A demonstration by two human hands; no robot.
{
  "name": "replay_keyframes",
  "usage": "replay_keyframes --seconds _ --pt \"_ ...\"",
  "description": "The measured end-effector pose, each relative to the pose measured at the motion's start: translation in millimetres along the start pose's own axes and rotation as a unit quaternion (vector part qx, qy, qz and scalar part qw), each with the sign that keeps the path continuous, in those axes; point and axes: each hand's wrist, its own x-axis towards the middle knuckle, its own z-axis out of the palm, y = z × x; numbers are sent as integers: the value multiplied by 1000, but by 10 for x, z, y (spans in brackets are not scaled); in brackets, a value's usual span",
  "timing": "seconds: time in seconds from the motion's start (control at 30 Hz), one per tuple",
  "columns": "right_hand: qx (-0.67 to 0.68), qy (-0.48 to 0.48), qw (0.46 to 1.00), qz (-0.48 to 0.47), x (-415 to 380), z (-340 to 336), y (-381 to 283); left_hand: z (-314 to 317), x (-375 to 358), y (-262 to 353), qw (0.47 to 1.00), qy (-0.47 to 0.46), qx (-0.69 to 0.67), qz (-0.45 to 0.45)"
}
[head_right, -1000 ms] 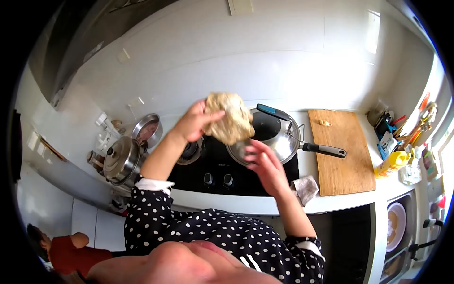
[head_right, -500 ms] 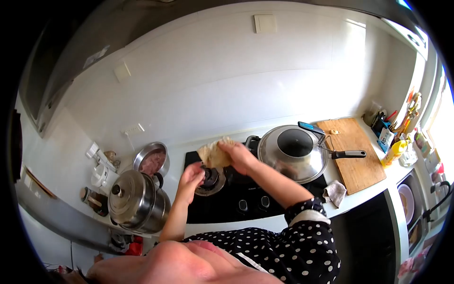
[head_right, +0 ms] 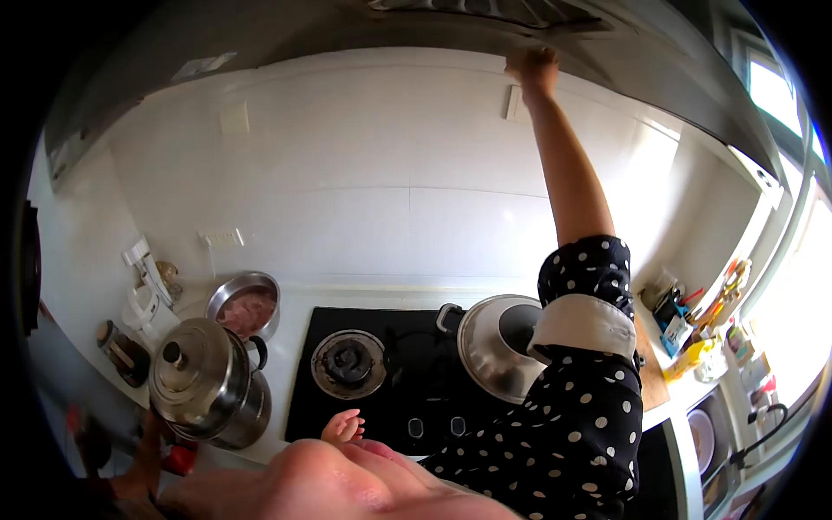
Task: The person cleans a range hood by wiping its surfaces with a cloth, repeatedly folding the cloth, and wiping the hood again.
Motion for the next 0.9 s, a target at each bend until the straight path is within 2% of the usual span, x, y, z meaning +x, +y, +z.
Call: replay_keyframes --seconds 0.03,0.1,0.2,0.3,0.4,0.47,0.5,0.53,0.57,0.6,0.63,0.7,0.73,0.8,0.87,0.9 --pt "-149 16 988 -29 147 31 -27 54 -45 -50 999 27 -15 -5" --pt "-71 48 996 -10 523 206 229 132 -98 -141 997 67 -34 -9" --pt "-230 78 960 -142 752 394 379 198 -119 -214 992 108 -57 -12" --pt "-285 63 934 -208 828 489 410 188 -155 -143 991 117 -60 -17" --pt "-280 148 932 -178 817 695 372 111 -105 -168 988 138 -66 -17" --pt "-83 125 978 -143 747 964 378 82 -14 -152 987 153 -50 -19" --pt "-80 68 981 -161 593 1100 258 92 12 -167 986 158 -43 -26" --pt "-84 29 989 -121 389 1232 23 103 46 -166 987 152 -48 -22" --pt "-186 32 944 -270 401 1427 191 114 82 -149 988 146 -52 -19" --pt "-204 45 918 -336 142 1377 -65 197 149 -151 988 138 -65 -11" --pt "-200 60 908 -364 141 1383 -67 254 203 -151 989 127 -69 -11" --pt "-256 -44 914 -310 168 1073 -57 311 242 -143 992 107 -68 -13" --pt "-160 -71 951 -256 274 903 98 344 217 -118 994 83 -71 5" --pt "-87 -40 966 -240 479 657 333 387 234 -143 995 75 -69 -14" --pt "-76 -62 987 -125 413 487 242 414 236 -157 995 72 -65 -28" --pt "-122 -21 977 -174 404 643 279 424 247 -156 995 71 -66 -26"
